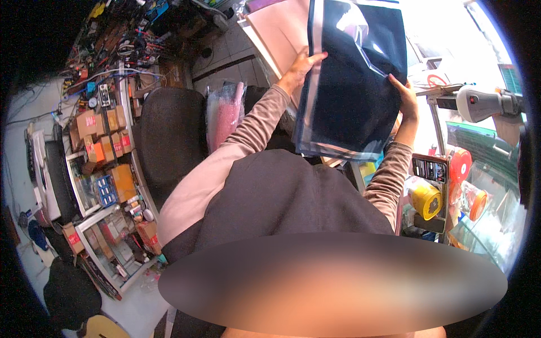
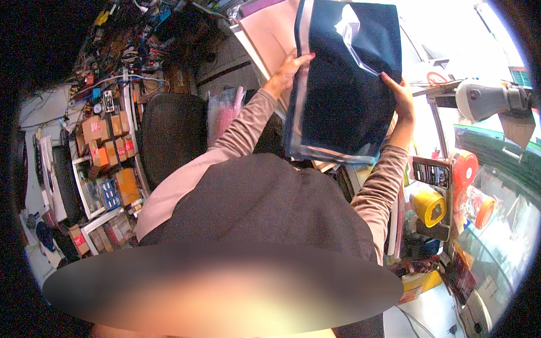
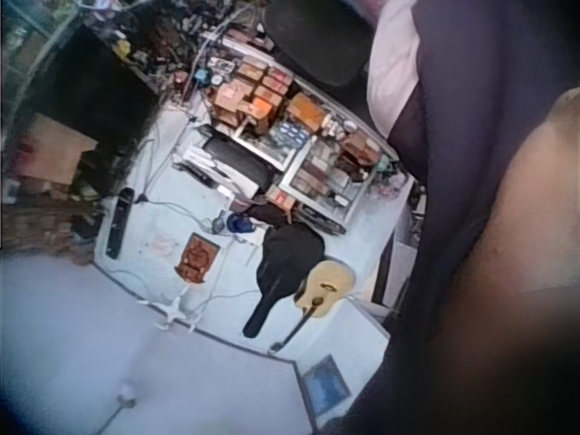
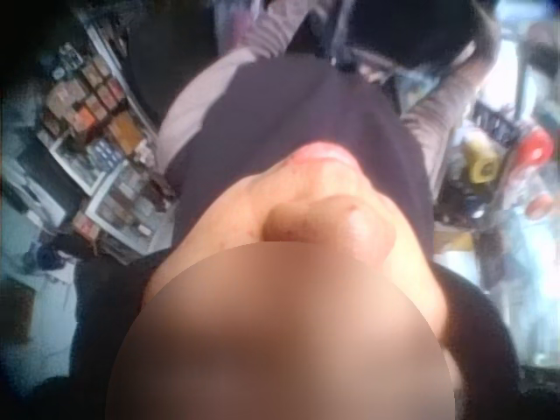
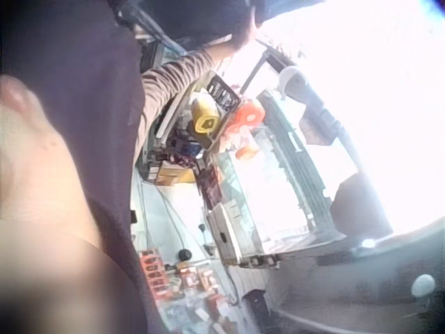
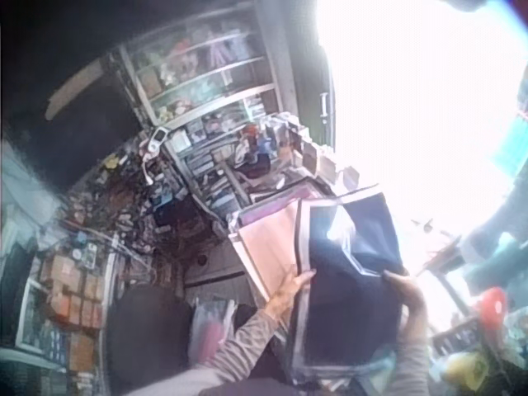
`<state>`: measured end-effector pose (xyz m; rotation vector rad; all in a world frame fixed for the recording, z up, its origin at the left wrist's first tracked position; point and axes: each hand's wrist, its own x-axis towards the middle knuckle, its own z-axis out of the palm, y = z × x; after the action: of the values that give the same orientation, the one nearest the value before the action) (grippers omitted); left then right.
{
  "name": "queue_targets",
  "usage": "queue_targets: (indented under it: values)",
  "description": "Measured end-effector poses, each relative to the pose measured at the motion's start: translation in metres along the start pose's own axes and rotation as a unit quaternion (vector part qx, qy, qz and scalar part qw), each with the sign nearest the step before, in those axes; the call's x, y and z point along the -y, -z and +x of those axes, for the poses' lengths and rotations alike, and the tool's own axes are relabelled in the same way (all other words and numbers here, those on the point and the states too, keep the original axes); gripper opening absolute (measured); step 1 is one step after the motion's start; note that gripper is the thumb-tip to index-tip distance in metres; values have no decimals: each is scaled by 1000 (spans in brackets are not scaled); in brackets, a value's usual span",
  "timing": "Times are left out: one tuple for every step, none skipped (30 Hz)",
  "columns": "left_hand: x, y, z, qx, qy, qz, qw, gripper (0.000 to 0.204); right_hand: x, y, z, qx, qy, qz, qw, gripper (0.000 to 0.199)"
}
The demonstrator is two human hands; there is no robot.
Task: The person selects a pink plastic sheet from a stack, unfolds it, and uses scissors to cut a strip along its edge. They continue trimming the sheet and place the cut pieces on the counter.
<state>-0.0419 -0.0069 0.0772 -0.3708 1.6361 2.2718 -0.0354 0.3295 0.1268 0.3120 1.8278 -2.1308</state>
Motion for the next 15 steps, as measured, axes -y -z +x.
queue_targets:
  values:
    - [1,-2,-4,1,6,7,1000,35,-2,-4,5,-12,-20,-43,999,37]
    - [0,-2,-6,27,33,9,999,34,-6,-7,10,-26,-40,-85,995,38]
    - [0,-3,-6,55,42,4,998,33,-11,-10,17,19,-18,-142,990,42]
    - [0,-2,-5,80,63,2,995,32,-18,-12,24,-54,8,-343,938,43]
    - [-2,-1,-4,27,48,31,998,30,-23,-10,27,-42,38,-281,958,45]
    - [-3,1,-2,25,5,4,1000,30,-28,-8,29,-10,73,-213,974,46]
    - [-5,9,-3,21,-16,-18,999,30,-29,-3,33,-20,37,-197,979,48]
    - [-8,17,-5,16,-36,-43,998,30,-29,0,37,-13,6,-175,985,49]
    - [-9,23,-6,27,-32,-102,994,32,-30,1,40,-47,-37,-162,985,51]
    - [-10,30,-9,27,6,-10,1000,33,-29,0,42,5,8,-165,986,56]
    - [-8,33,-12,27,36,76,996,34,-29,-4,45,14,42,-180,983,62]
    - [-8,37,-13,27,64,163,984,35,-28,-11,46,15,61,-201,978,67]
    - [1,31,-18,-15,83,132,988,34,-27,-18,47,-21,58,-300,952,79]
    - [0,39,-22,76,91,106,987,29,-25,-26,48,-61,38,-390,918,91]
    - [4,41,-27,45,57,72,995,27,-21,-32,49,-51,33,-435,898,102]
